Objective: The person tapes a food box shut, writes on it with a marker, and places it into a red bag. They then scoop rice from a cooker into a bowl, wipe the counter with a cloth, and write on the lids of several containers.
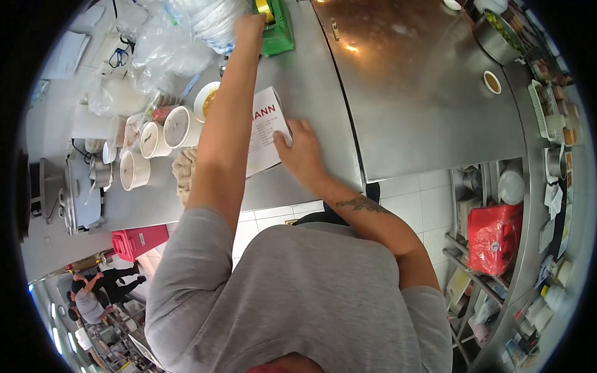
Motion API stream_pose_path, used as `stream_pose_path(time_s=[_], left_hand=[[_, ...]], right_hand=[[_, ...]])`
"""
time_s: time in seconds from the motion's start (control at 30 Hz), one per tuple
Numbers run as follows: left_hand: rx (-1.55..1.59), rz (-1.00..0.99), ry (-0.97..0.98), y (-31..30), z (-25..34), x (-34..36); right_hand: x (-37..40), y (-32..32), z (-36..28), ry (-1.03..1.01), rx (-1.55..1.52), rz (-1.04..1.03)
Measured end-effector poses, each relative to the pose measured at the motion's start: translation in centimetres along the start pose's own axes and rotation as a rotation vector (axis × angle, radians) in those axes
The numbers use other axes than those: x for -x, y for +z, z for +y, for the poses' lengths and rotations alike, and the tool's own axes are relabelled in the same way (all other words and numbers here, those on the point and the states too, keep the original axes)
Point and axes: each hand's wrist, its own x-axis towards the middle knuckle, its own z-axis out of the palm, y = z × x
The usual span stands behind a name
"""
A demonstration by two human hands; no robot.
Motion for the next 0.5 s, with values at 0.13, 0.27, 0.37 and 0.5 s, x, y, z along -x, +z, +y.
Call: stream_pose_path(time_s=[0.13,0.27,0.37,0.5], left_hand=[[0.414,0.037,-0.218,1.4,-2.9,2.3],[-0.596,-0.045,0.081,-0.6,1.0,4.4],[-0.81,-0.026,0.201,-0.7,2.5,4.0],[-0.691,-0.034,0.147,-1.0,2.6,4.5]], right_hand=[[-0.4,0.2,-0.7,0.108,-0.09,-0.011],[0.1,0.7,-0.4,0.117,-0.079,0.001],[-0.1,0.7,-1.0,0.124,-0.105,0.002],[0.0,1.0,-0.8,0.077,-0.074,0.052]])
